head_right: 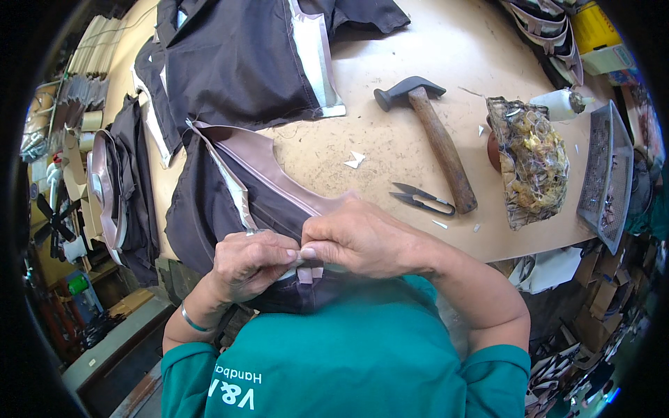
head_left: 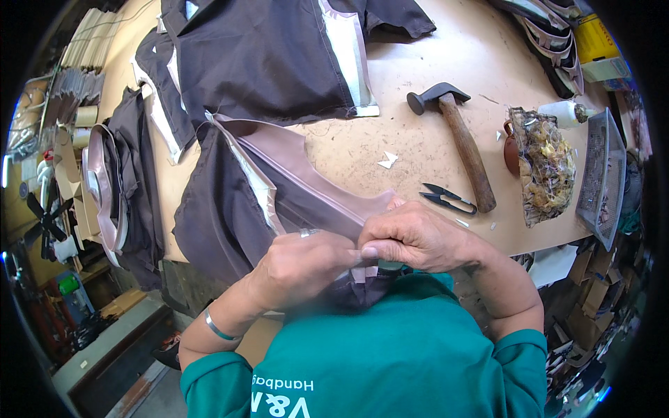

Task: The person is sewing a dark-colored handbag with a light-colored lining. They use a hammer to flatten the seams and a small knife to trim excess material. The person repeatedly folds the edges of the bag and uses a needle and thread to stitch the lining to the exterior fabric.

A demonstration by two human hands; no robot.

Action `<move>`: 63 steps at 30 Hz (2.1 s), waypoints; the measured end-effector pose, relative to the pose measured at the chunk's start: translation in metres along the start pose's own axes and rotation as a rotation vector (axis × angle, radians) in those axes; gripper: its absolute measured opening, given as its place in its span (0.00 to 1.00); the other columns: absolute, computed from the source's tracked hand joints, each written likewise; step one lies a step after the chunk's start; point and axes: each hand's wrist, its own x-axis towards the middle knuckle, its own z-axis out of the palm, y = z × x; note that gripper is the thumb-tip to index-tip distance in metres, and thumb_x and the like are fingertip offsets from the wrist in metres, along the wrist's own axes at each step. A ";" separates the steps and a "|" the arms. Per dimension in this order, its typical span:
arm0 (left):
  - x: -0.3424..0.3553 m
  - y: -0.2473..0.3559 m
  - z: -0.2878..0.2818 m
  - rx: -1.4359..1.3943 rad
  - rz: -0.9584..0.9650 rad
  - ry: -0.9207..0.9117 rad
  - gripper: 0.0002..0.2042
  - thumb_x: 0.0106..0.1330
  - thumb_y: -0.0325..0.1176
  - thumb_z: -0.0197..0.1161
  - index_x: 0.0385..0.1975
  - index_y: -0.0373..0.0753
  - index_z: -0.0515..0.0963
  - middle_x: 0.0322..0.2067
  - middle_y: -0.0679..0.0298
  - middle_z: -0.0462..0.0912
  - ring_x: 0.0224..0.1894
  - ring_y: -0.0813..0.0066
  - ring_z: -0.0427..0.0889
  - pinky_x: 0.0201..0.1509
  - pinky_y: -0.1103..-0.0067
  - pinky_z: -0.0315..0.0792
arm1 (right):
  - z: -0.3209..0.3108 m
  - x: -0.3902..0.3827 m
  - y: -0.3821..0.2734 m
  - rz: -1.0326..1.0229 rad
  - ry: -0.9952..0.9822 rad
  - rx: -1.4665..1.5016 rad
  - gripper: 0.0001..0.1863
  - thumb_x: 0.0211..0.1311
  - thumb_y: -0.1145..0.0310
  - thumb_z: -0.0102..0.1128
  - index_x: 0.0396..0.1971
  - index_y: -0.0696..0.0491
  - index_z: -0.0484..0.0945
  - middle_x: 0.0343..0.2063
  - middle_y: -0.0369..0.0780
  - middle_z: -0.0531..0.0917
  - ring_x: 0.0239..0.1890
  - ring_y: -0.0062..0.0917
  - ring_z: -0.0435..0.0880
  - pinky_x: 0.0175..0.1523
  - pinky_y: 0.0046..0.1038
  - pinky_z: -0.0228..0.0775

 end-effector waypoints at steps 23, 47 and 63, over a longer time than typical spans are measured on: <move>0.005 0.022 -0.009 0.401 -0.001 -0.096 0.12 0.43 0.22 0.60 0.30 0.31 0.74 0.28 0.56 0.77 0.22 0.66 0.78 0.23 0.78 0.73 | 0.005 -0.007 -0.007 -0.101 0.092 -0.311 0.04 0.51 0.69 0.57 0.20 0.51 0.74 0.13 0.34 0.73 0.17 0.29 0.71 0.34 0.28 0.57; 0.004 0.017 0.000 0.394 -0.021 -0.114 0.13 0.42 0.22 0.59 0.31 0.32 0.71 0.28 0.58 0.74 0.23 0.67 0.76 0.25 0.78 0.72 | -0.001 -0.011 -0.008 0.107 0.046 -0.132 0.06 0.53 0.66 0.58 0.23 0.52 0.77 0.15 0.34 0.76 0.20 0.26 0.73 0.38 0.26 0.58; 0.009 0.011 -0.004 0.346 0.044 -0.050 0.12 0.42 0.21 0.62 0.30 0.34 0.73 0.26 0.60 0.76 0.24 0.68 0.77 0.24 0.78 0.72 | 0.002 -0.015 -0.004 -0.022 0.113 -0.246 0.04 0.45 0.71 0.61 0.25 0.52 0.77 0.15 0.34 0.75 0.19 0.27 0.73 0.37 0.26 0.58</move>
